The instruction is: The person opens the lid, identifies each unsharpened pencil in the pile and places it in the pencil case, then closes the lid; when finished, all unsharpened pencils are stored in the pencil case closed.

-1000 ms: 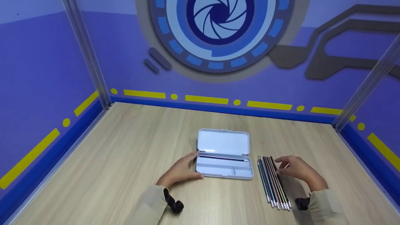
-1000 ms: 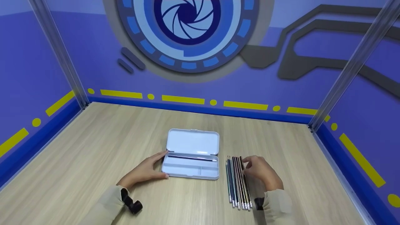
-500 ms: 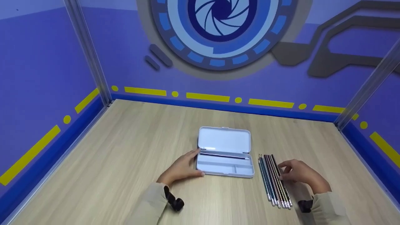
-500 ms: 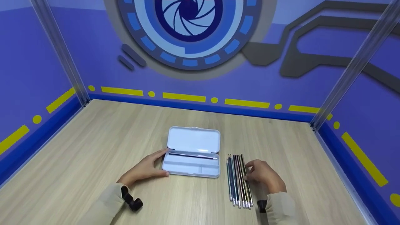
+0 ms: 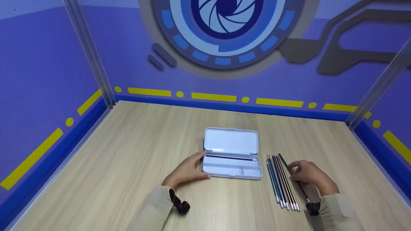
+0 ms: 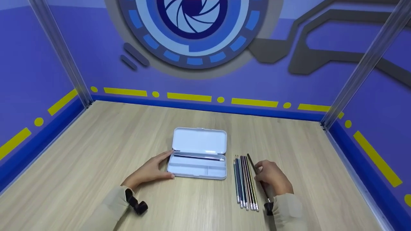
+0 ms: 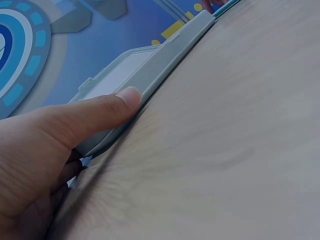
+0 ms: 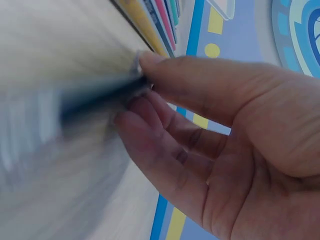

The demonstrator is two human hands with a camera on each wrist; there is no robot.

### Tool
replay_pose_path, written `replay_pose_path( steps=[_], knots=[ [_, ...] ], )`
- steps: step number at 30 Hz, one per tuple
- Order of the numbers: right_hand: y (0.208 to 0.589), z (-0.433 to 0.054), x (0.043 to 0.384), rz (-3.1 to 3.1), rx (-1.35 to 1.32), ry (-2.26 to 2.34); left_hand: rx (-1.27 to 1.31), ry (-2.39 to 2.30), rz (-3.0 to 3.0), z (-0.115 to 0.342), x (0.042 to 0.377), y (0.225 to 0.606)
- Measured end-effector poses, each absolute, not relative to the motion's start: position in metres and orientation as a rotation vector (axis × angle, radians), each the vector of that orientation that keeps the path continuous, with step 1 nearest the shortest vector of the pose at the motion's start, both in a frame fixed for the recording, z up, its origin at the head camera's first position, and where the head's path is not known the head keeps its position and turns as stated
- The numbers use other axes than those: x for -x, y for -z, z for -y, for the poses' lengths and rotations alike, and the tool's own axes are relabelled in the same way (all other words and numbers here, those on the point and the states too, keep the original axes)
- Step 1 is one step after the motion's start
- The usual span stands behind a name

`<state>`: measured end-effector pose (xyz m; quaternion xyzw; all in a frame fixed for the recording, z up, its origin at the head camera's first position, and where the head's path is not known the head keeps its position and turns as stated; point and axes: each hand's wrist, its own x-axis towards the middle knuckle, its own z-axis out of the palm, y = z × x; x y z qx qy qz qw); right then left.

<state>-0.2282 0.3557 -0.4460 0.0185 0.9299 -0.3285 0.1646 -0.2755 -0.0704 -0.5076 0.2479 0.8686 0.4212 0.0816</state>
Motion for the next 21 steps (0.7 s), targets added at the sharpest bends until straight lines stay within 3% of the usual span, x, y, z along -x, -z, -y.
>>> replay_pose_path(
  steps=[21],
  knots=[
    [0.4411,-0.3575,0.2306,-2.671,0.001,0.900,-0.749,-1.243,-2.596,0.0714,0.2746,0.5090]
  ],
)
